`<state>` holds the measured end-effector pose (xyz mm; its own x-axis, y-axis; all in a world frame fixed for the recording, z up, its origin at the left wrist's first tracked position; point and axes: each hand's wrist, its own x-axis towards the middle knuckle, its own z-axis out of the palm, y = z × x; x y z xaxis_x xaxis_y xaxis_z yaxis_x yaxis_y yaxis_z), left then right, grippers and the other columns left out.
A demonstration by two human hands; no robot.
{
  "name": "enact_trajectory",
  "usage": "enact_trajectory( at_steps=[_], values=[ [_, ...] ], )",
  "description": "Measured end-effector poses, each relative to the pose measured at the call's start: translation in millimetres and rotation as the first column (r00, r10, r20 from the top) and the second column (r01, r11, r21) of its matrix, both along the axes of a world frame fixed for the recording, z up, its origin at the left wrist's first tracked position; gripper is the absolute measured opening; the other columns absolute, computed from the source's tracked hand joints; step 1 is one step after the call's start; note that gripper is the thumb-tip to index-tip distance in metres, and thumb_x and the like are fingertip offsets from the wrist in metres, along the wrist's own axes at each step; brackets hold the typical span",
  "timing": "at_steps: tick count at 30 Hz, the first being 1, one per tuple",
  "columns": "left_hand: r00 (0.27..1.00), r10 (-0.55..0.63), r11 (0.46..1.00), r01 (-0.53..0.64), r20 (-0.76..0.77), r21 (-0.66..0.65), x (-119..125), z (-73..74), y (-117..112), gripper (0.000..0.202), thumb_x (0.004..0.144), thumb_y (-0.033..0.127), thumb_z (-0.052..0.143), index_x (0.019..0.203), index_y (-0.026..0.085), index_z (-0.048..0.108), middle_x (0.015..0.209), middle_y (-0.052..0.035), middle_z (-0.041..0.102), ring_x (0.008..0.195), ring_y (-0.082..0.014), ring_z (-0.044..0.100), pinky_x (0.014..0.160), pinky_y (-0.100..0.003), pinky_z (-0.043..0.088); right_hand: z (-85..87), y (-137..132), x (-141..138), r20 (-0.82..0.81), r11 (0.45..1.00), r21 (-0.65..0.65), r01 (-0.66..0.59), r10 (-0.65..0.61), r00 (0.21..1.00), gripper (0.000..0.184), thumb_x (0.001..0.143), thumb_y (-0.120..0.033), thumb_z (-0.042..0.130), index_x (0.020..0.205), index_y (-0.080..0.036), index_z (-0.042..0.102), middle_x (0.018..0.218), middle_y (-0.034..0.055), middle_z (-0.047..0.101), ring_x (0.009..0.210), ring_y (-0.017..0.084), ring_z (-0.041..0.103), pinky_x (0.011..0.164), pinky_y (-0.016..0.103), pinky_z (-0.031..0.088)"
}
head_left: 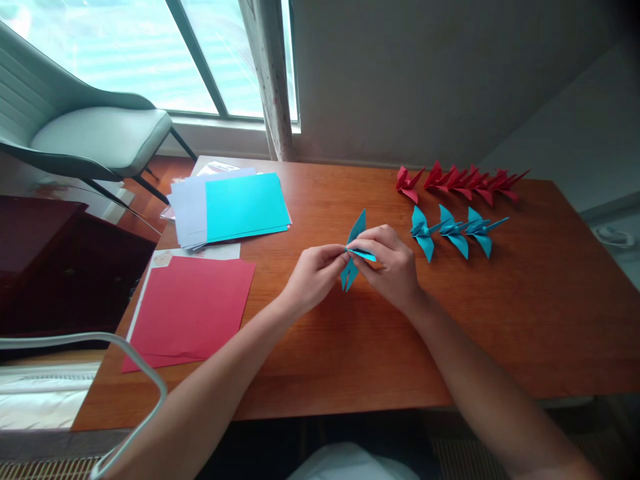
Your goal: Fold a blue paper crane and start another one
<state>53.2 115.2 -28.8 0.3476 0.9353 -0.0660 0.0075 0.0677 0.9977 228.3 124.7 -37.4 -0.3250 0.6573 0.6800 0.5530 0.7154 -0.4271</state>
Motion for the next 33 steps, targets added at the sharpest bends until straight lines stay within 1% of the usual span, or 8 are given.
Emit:
enact_trajectory(
  at_steps=[4, 7, 12, 19, 26, 29, 31, 33],
  values=[
    [0.995, 0.001, 0.994, 0.01, 0.099, -0.112, 0, -0.4, -1, 0.03, 0.084, 0.04, 0.068, 0.09, 0.013, 0.079, 0.086, -0.006, 0.074, 0.078, -0.0176, 0.063, 0.073, -0.026, 0.05, -2.3, 1, 4, 0.04, 0.995, 0.097, -0.022, 0.018, 0.999, 0.012, 0.089, -0.019, 0.068, 0.099, -0.025, 0.071, 0.093, 0.0053, 0.073, 0.086, 0.021, 0.063, 0.078, 0.038, 0.054],
    [0.988, 0.036, 0.984, -0.009, 0.152, -0.178, -1, -1.8, 0, 0.028, 0.082, 0.04, 0.071, 0.09, 0.014, 0.079, 0.085, -0.0053, 0.073, 0.076, -0.016, 0.062, 0.072, -0.025, 0.05, -3.4, 2, 6, 0.048, 0.993, 0.11, -0.047, 0.042, 0.998, 0.019, 0.09, -0.016, 0.066, 0.104, -0.026, 0.072, 0.095, 0.0051, 0.073, 0.086, 0.021, 0.063, 0.077, 0.037, 0.055],
    [0.976, 0.111, 0.964, -0.06, 0.188, -0.257, 0, 0.5, 0, 0.036, 0.079, 0.048, 0.074, 0.088, 0.013, 0.078, 0.079, -0.0051, 0.072, 0.071, -0.0151, 0.062, 0.07, -0.026, 0.051, -3.7, 1, 5, 0.068, 0.994, 0.101, -0.042, 0.035, 0.997, 0.028, 0.09, -0.012, 0.064, 0.112, -0.027, 0.073, 0.096, 0.0055, 0.074, 0.089, 0.022, 0.064, 0.079, 0.038, 0.057],
    [0.942, 0.18, 0.935, -0.074, 0.284, -0.348, -6, 6.0, 1, 0.039, 0.077, 0.05, 0.077, 0.092, 0.014, 0.078, 0.083, -0.0074, 0.075, 0.074, -0.0174, 0.068, 0.069, -0.026, 0.052, -2.9, -4, 7, 0.07, 0.996, 0.038, -0.08, 0.077, 0.995, 0.039, 0.092, -0.012, 0.062, 0.122, -0.036, 0.071, 0.121, 0.0005, 0.075, 0.102, 0.023, 0.069, 0.09, 0.042, 0.06],
    [0.94, 0.176, 0.927, -0.058, 0.293, -0.371, -8, 4.8, 2, 0.04, 0.077, 0.049, 0.077, 0.096, 0.014, 0.077, 0.086, -0.0092, 0.077, 0.078, -0.0206, 0.072, 0.075, -0.03, 0.055, -1.0, -4, 7, -0.009, 0.995, 0.013, -0.096, 0.096, 0.995, 0.037, 0.093, -0.01, 0.061, 0.118, -0.034, 0.072, 0.118, 0.0006, 0.076, 0.102, 0.021, 0.072, 0.089, 0.041, 0.061],
    [0.953, 0.159, 0.944, -0.07, 0.257, -0.323, -7, 6.6, 1, 0.037, 0.079, 0.048, 0.075, 0.092, 0.013, 0.077, 0.088, -0.0098, 0.078, 0.079, -0.0206, 0.072, 0.074, -0.029, 0.054, 1.5, -4, 2, -0.121, 0.994, -0.076, -0.072, 0.063, 0.991, 0.028, 0.093, -0.014, 0.062, 0.111, -0.031, 0.074, 0.108, 0.0015, 0.079, 0.096, 0.021, 0.073, 0.085, 0.039, 0.061],
    [0.964, 0.136, 0.955, -0.067, 0.227, -0.289, -5, 7.4, 1, 0.036, 0.079, 0.046, 0.075, 0.091, 0.013, 0.076, 0.089, -0.0105, 0.078, 0.079, -0.0209, 0.072, 0.073, -0.029, 0.054, 2.8, -4, -1, -0.205, 0.98, -0.199, -0.013, -0.029, 0.978, 0.018, 0.092, -0.018, 0.064, 0.103, -0.027, 0.075, 0.093, 0.0015, 0.079, 0.083, 0.019, 0.072, 0.077, 0.036, 0.06],
    [0.973, 0.116, 0.96, -0.058, 0.2, -0.274, -4, 7.3, 1, 0.035, 0.078, 0.044, 0.076, 0.091, 0.012, 0.076, 0.09, -0.0112, 0.078, 0.08, -0.0217, 0.072, 0.073, -0.029, 0.054, 3.3, -4, -4, -0.277, 0.943, -0.331, 0.03, -0.127, 0.952, 0.011, 0.091, -0.023, 0.066, 0.098, -0.025, 0.075, 0.085, 0.0013, 0.076, 0.074, 0.017, 0.069, 0.07, 0.034, 0.058]
  ],
)
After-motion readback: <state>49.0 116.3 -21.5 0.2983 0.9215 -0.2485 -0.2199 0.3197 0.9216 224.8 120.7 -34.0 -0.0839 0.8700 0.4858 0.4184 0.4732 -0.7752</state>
